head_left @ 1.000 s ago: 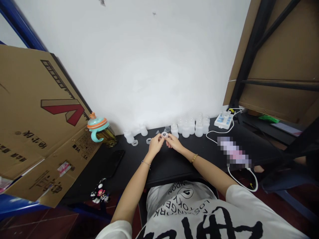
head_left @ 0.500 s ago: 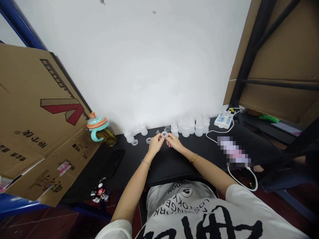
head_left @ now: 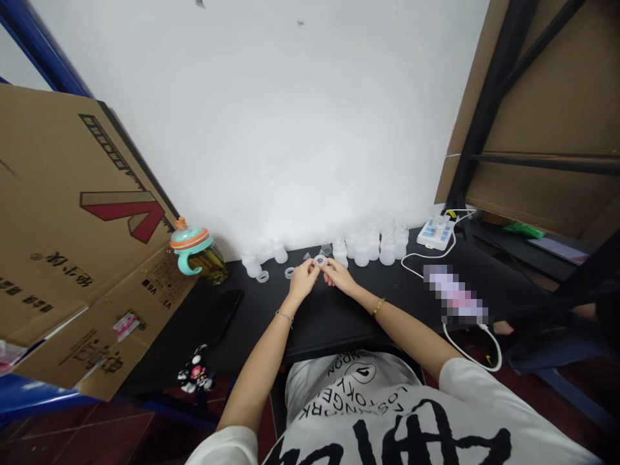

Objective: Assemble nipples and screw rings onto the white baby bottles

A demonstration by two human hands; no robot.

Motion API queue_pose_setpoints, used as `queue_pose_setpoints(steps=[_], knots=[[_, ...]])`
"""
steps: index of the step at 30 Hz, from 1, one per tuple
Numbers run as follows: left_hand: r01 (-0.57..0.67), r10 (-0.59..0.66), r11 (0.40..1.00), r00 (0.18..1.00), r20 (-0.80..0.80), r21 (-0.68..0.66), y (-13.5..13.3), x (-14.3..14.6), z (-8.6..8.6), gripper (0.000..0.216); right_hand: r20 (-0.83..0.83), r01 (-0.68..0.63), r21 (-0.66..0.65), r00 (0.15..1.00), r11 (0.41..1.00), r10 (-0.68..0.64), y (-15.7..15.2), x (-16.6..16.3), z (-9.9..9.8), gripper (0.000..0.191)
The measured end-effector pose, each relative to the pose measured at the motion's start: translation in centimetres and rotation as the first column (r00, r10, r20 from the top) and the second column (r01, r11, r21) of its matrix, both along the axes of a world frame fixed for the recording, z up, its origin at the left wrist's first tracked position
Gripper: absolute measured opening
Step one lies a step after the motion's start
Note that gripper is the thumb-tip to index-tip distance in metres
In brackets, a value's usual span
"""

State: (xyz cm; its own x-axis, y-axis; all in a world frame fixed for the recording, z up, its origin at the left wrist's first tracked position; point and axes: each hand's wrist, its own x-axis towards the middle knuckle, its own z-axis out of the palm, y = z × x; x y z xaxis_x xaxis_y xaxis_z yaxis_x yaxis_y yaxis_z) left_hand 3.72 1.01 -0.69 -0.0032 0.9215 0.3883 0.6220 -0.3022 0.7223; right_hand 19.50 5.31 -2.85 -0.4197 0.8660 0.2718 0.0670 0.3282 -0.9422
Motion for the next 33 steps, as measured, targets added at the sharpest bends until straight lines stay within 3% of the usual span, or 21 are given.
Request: queue_pose_setpoints(steps=[33], knots=[[-0.013, 0.013, 1.0, 1.0, -0.015, 0.013, -0.06, -0.06, 0.16, 0.029, 0.011, 0.017, 0.045, 1.0, 0.999, -0.018, 0.04, 0.02, 0.0, 0.037]])
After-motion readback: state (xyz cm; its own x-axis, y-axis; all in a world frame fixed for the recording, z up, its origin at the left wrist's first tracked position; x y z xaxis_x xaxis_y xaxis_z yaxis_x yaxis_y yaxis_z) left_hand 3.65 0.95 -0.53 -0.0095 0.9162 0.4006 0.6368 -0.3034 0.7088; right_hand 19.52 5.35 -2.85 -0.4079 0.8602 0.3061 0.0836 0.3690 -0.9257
